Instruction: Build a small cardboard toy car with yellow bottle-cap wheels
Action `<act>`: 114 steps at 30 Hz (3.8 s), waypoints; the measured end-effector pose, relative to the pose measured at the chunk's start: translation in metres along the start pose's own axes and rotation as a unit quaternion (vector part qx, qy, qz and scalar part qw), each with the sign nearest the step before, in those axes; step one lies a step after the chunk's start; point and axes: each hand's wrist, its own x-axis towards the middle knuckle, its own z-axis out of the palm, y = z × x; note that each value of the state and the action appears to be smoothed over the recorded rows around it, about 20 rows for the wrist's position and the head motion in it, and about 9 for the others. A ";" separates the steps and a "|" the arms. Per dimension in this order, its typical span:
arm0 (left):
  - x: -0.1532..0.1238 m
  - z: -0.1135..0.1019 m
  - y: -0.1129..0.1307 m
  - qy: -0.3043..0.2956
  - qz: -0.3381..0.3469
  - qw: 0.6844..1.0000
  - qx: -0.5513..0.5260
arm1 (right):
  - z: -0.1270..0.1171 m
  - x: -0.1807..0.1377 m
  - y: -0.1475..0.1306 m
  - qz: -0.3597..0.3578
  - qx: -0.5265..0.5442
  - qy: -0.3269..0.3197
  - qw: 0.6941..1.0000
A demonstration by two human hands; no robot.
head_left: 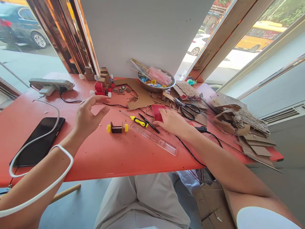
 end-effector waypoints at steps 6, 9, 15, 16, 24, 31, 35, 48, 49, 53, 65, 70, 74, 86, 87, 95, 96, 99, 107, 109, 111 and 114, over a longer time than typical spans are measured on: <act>-0.003 0.004 -0.008 0.003 0.017 0.999 0.051 | 0.011 0.000 0.000 -0.036 -0.057 0.026 0.997; -0.003 0.005 -0.009 -0.008 0.017 0.999 0.050 | 0.007 -0.010 0.006 -0.054 -0.095 0.057 0.992; -0.002 0.007 -0.009 0.001 0.010 0.999 0.030 | -0.020 -0.017 0.032 0.049 -0.047 0.158 0.985; -0.002 0.008 -0.009 0.002 0.008 1.000 0.025 | -0.024 -0.017 0.037 0.046 -0.028 0.193 0.980; -0.004 0.014 -0.001 -0.023 -0.023 0.996 -0.078 | -0.040 -0.015 0.033 -0.035 0.120 0.332 0.935; -0.002 0.018 0.002 -0.071 -0.115 0.937 -0.323 | -0.035 -0.009 -0.006 -0.135 0.061 0.384 0.912; 0.000 0.013 0.002 -0.096 -0.171 0.903 -0.383 | -0.027 0.005 -0.022 -0.211 0.035 0.358 0.909; -0.001 0.012 0.006 -0.009 -0.114 0.935 -0.334 | -0.011 0.025 -0.066 -0.221 -0.001 0.311 0.924; -0.001 0.012 0.006 -0.005 -0.111 0.937 -0.330 | -0.011 0.026 -0.066 -0.216 0.004 0.323 0.922; -0.001 0.013 0.005 0.006 -0.108 0.941 -0.321 | -0.007 0.028 -0.061 -0.188 0.035 0.360 0.913; 0.001 0.011 -0.003 0.028 -0.103 0.953 -0.285 | 0.005 0.029 -0.058 -0.150 0.123 0.374 0.907; 0.003 0.007 -0.003 0.057 -0.061 0.971 -0.222 | 0.009 0.034 -0.058 -0.171 0.236 0.376 0.879; 0.003 0.007 -0.001 0.074 -0.062 0.968 -0.232 | 0.012 0.036 -0.057 -0.182 0.289 0.345 0.874; 0.007 0.007 0.000 0.087 -0.155 0.930 -0.321 | 0.035 0.042 -0.069 -0.229 0.161 0.312 0.908; 0.006 0.007 0.001 0.082 -0.150 0.929 -0.327 | 0.034 0.042 -0.070 -0.231 0.170 0.310 0.906; 0.004 0.004 -0.001 0.037 -0.107 0.934 -0.338 | 0.028 0.045 -0.069 -0.165 0.405 0.259 0.861; 0.004 0.004 -0.002 0.032 -0.109 0.938 -0.327 | 0.027 0.045 -0.070 -0.154 0.436 0.249 0.851; 0.005 0.005 -0.004 0.013 -0.111 0.950 -0.293 | 0.027 0.045 -0.072 -0.139 0.490 0.227 0.830; 0.002 0.017 -0.006 -0.056 -0.101 0.967 -0.229 | 0.029 0.044 -0.074 -0.142 0.506 0.194 0.828; 0.002 0.017 -0.006 -0.049 -0.096 0.974 -0.201 | 0.031 0.045 -0.075 -0.133 0.502 0.190 0.833; 0.003 0.017 -0.006 -0.039 -0.088 0.982 -0.165 | 0.033 0.046 -0.077 -0.120 0.502 0.190 0.835; 0.003 0.016 -0.005 -0.032 -0.080 0.988 -0.125 | 0.033 0.046 -0.079 -0.104 0.506 0.191 0.834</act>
